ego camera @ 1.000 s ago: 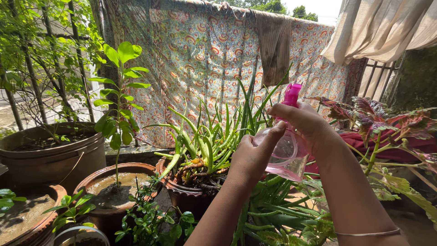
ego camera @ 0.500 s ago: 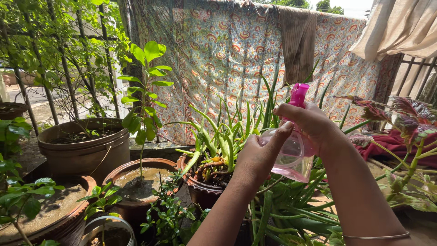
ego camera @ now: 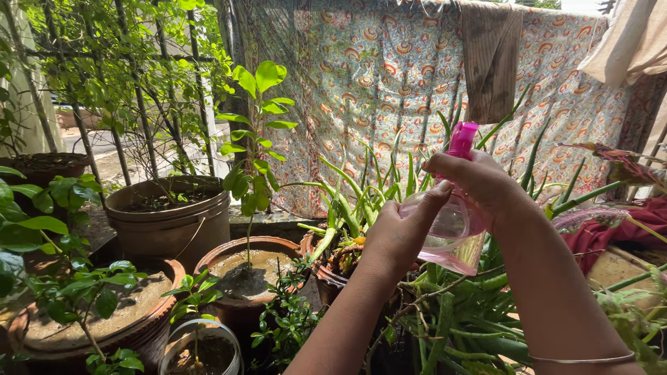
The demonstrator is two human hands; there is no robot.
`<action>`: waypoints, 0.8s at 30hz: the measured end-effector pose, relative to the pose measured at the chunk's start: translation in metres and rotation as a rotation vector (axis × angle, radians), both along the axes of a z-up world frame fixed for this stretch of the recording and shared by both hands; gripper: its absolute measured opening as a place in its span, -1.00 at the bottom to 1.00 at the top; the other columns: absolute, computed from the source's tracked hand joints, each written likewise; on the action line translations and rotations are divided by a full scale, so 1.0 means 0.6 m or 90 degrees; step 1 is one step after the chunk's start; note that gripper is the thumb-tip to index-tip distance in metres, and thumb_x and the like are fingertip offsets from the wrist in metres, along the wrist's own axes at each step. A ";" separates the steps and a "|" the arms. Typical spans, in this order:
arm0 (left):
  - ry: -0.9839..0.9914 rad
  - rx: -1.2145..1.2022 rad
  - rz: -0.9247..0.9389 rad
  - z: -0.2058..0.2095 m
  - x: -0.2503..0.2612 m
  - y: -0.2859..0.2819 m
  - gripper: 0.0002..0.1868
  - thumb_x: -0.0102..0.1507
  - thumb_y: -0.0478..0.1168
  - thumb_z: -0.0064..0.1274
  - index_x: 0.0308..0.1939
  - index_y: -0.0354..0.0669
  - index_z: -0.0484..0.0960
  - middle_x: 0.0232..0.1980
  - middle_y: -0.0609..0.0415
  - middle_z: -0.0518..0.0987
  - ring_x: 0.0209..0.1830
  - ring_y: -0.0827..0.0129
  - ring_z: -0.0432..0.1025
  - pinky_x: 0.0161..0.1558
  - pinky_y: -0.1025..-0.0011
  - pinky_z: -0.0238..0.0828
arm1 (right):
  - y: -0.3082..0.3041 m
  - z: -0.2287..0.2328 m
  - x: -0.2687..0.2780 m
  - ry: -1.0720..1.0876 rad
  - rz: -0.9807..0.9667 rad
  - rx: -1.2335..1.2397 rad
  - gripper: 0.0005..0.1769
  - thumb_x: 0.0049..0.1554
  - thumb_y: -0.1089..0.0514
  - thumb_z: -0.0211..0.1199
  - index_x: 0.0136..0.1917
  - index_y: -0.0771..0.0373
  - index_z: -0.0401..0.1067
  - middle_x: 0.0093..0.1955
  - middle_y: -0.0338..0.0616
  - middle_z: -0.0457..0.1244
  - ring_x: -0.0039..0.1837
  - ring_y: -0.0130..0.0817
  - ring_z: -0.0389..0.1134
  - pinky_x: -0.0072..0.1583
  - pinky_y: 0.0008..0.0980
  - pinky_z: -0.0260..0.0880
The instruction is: The person sprays water on various potted plants on a balcony using a pink plastic spray bottle.
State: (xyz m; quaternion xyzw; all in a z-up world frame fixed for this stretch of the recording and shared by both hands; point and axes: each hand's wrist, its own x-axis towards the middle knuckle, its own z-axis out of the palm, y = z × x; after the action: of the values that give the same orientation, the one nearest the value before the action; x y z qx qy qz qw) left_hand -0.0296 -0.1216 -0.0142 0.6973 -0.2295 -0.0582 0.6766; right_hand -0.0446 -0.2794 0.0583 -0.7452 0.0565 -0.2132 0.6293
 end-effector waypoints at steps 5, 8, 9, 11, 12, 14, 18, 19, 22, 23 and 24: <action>-0.011 -0.011 0.003 0.005 0.005 0.037 0.11 -0.12 0.61 0.04 0.09 -0.31 0.53 -0.18 -0.10 0.63 -0.39 0.34 0.55 -0.47 0.40 0.51 | 0.028 -0.002 0.023 0.019 0.000 -0.001 -0.59 -0.05 0.02 0.37 0.02 0.24 0.42 -0.19 -0.13 0.28 -0.22 -0.31 0.35 -0.14 -0.17 0.46; 0.015 0.012 0.006 0.001 0.009 0.059 0.10 -0.11 0.61 0.02 0.12 -0.27 0.45 -0.10 -0.10 0.62 -0.26 0.33 0.56 -0.40 0.35 0.55 | 0.040 -0.009 0.041 0.014 0.017 -0.033 -0.61 -0.04 0.01 0.38 -0.02 0.27 0.44 -0.21 -0.13 0.29 -0.22 -0.31 0.36 -0.14 -0.18 0.46; 0.024 0.019 0.006 0.000 0.010 0.066 0.10 -0.11 0.61 0.00 0.13 -0.25 0.43 -0.07 -0.10 0.61 -0.20 0.33 0.57 -0.36 0.34 0.58 | 0.043 -0.012 0.047 0.010 0.026 -0.045 -0.61 -0.04 0.00 0.38 -0.04 0.29 0.45 -0.22 -0.13 0.30 -0.23 -0.30 0.35 -0.14 -0.18 0.46; 0.035 0.026 0.020 -0.002 0.009 0.080 0.09 -0.10 0.61 -0.01 0.13 -0.25 0.46 -0.03 -0.10 0.61 -0.14 0.30 0.58 -0.33 0.31 0.60 | 0.053 -0.018 0.060 -0.020 0.052 -0.071 -0.60 -0.06 0.01 0.42 -0.05 0.28 0.45 -0.22 -0.17 0.29 -0.21 -0.34 0.34 -0.14 -0.21 0.42; 0.041 0.030 0.026 -0.003 0.008 0.086 0.09 -0.10 0.61 -0.02 0.14 -0.24 0.48 -0.01 -0.11 0.62 -0.11 0.29 0.59 -0.31 0.30 0.61 | 0.059 -0.020 0.065 -0.034 0.065 -0.084 -0.60 -0.06 0.01 0.43 -0.05 0.28 0.45 -0.22 -0.18 0.29 -0.20 -0.37 0.33 -0.14 -0.22 0.41; 0.046 0.030 0.008 -0.005 0.007 0.102 0.07 -0.10 0.61 -0.04 0.17 -0.15 0.55 0.01 -0.08 0.61 -0.11 0.28 0.57 -0.30 0.29 0.59 | 0.072 -0.019 0.071 0.008 0.025 -0.096 -0.60 -0.08 0.01 0.42 -0.06 0.30 0.46 -0.22 -0.15 0.29 -0.20 -0.31 0.33 -0.14 -0.18 0.41; 0.048 0.011 -0.008 -0.008 0.005 0.126 0.06 -0.08 0.61 -0.05 0.22 -0.09 0.55 0.06 -0.07 0.61 -0.04 0.23 0.59 -0.25 0.26 0.60 | 0.105 -0.013 0.074 0.049 -0.004 -0.135 -0.61 -0.11 0.01 0.41 -0.06 0.26 0.47 -0.19 -0.15 0.29 -0.15 -0.33 0.36 -0.12 -0.21 0.44; 0.043 -0.001 -0.026 -0.010 0.004 0.133 0.07 -0.08 0.62 -0.08 0.21 -0.09 0.57 0.06 -0.06 0.61 -0.04 0.23 0.59 -0.25 0.26 0.61 | 0.112 -0.012 0.075 0.040 -0.002 -0.157 -0.60 -0.10 -0.01 0.42 -0.07 0.26 0.46 -0.19 -0.14 0.29 -0.15 -0.33 0.34 -0.11 -0.22 0.42; 0.037 -0.018 -0.038 -0.020 0.005 0.158 0.09 -0.09 0.64 -0.10 0.20 -0.13 0.54 0.08 -0.08 0.61 0.00 0.21 0.59 -0.25 0.24 0.64 | 0.136 -0.019 0.081 0.021 0.006 -0.205 -0.57 -0.10 -0.04 0.44 -0.07 0.26 0.46 -0.19 -0.13 0.30 -0.15 -0.35 0.32 -0.10 -0.24 0.37; 0.042 -0.011 -0.016 -0.020 0.007 0.165 0.10 -0.09 0.63 -0.07 0.20 -0.17 0.50 0.10 -0.10 0.59 0.02 0.20 0.59 -0.23 0.23 0.66 | 0.144 -0.022 0.085 0.020 0.004 -0.207 -0.58 -0.10 -0.04 0.44 -0.07 0.26 0.46 -0.19 -0.14 0.30 -0.15 -0.36 0.31 -0.10 -0.24 0.35; 0.046 -0.004 0.006 -0.021 0.009 0.173 0.11 -0.08 0.62 -0.04 0.20 -0.21 0.45 0.11 -0.13 0.58 0.05 0.18 0.60 -0.22 0.22 0.68 | 0.152 -0.026 0.090 0.019 0.003 -0.210 -0.58 -0.09 -0.04 0.44 -0.07 0.26 0.47 -0.19 -0.14 0.30 -0.15 -0.36 0.30 -0.09 -0.24 0.34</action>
State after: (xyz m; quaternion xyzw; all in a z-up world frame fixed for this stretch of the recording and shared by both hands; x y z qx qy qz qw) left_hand -0.0243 -0.0178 -0.0267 0.6934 -0.2019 -0.0797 0.6871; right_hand 0.0095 -0.1885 0.0429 -0.8417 0.0285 -0.2069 0.4979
